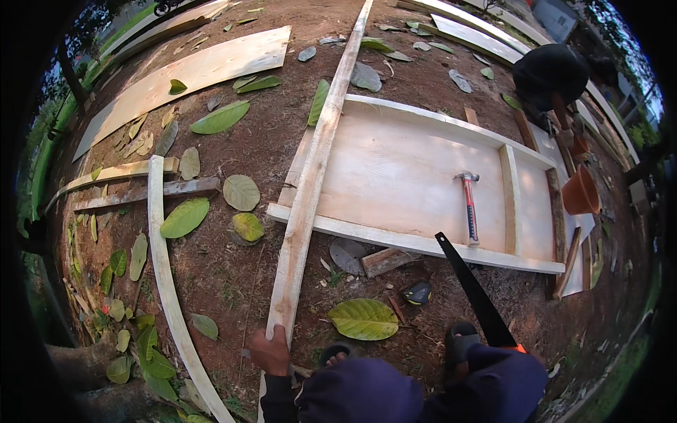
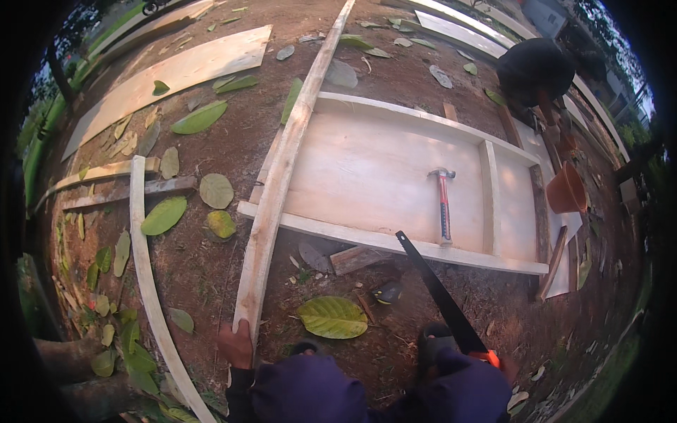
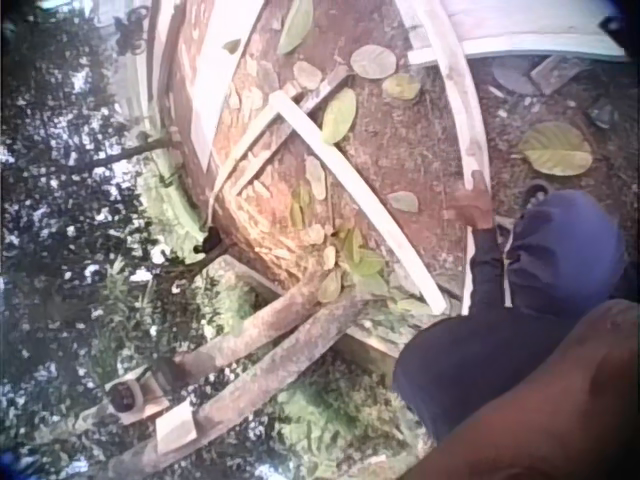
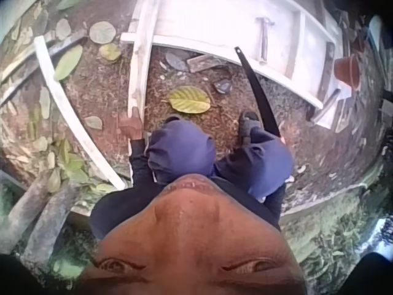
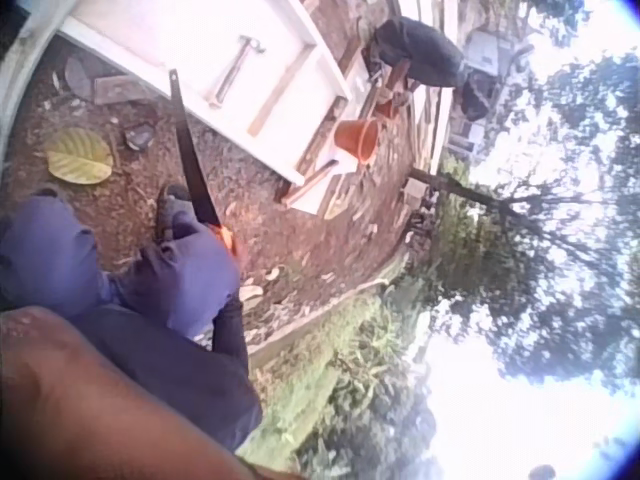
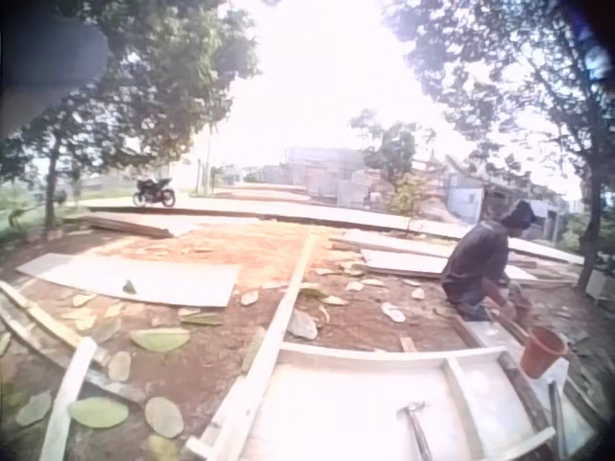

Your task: The person measures wooden planks with a tape measure, then uses a hand saw to cut the planks to size. The person handles the planks and saw by hand, working on a partially assembled wooden frame on the ground.

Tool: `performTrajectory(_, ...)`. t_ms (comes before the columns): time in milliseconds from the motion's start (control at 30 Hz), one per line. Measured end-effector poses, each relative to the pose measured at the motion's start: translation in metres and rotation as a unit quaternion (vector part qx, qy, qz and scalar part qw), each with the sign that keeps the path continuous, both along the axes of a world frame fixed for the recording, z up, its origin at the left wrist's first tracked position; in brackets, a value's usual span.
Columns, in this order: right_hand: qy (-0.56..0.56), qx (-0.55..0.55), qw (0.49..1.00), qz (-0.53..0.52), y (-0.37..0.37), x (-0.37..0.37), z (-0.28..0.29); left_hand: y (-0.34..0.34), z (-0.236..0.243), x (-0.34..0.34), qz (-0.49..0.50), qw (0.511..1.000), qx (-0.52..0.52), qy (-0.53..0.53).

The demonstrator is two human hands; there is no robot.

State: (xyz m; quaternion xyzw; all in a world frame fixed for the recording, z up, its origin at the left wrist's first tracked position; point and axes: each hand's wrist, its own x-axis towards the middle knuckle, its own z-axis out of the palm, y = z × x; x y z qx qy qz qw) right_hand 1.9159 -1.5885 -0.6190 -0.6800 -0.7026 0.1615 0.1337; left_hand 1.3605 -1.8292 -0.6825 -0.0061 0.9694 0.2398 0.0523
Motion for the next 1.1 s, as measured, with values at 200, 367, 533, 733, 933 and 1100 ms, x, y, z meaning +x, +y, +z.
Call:
performTrajectory(200,0.114,-0.036,0.951,0.284,0.08,-0.17,0.042,-0.002,-0.031,0.011,0.011,1.0,0.008,-0.007)
performTrajectory(367,0.2,-0.064,0.868,0.451,0.129,-0.241,-0.013,0.0,-0.042,0.013,0.02,0.999,0.001,0.038)
performTrajectory(533,0.315,-0.16,0.779,0.518,0.122,-0.301,-0.043,-0.001,-0.068,0.013,0.013,0.998,0.028,0.059)
performTrajectory(733,0.287,-0.308,0.731,0.536,0.098,-0.3,-0.065,-0.018,-0.079,0.003,-0.022,0.996,0.029,0.081)
performTrajectory(933,0.296,-0.35,0.687,0.563,0.095,-0.301,-0.076,-0.027,-0.061,-0.007,0.004,0.998,-0.014,0.056)
performTrajectory(1100,0.309,-0.376,0.681,0.546,0.094,-0.292,-0.099,0.004,-0.049,-0.005,-0.027,0.996,-0.014,0.082)
